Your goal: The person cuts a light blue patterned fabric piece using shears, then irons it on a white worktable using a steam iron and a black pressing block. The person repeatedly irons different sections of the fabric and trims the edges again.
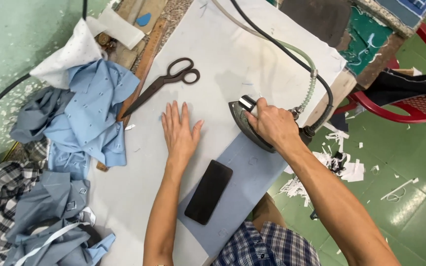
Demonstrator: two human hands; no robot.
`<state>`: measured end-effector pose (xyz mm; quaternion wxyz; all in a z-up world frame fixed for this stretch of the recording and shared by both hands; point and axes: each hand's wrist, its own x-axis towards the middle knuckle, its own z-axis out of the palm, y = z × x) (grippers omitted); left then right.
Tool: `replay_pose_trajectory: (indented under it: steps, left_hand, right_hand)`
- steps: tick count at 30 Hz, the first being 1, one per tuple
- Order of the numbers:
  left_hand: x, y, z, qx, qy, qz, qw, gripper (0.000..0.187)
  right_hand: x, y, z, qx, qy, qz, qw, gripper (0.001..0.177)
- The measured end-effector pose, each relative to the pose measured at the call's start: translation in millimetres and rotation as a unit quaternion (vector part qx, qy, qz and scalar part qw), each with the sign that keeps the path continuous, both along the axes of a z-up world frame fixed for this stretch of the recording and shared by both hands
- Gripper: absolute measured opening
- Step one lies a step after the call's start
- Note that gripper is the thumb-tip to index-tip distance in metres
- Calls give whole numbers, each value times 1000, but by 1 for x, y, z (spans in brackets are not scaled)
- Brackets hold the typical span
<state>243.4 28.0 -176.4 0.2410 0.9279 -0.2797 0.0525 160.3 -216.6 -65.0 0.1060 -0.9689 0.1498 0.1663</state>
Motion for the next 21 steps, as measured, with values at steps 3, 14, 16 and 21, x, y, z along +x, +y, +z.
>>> replay_pose_trajectory:
  steps: [3, 14, 16, 21]
  left_hand:
    - [-14, -11, 8, -10, 30, -6, 999, 67]
    - [-213, 72, -13, 83, 44, -5, 996, 93]
    - [-209, 67, -16, 85, 19, -11, 996, 81]
    - [-171, 32, -11, 43, 0, -73, 996, 64]
  right_hand:
    - [6, -6, 2, 2, 9, 1, 1000, 42]
    - [6, -9, 2, 24, -20, -1, 1000, 41]
    - [6, -9, 3, 40, -19, -13, 999, 42]
    - [-2, -6, 0, 99, -37, -76, 992, 48]
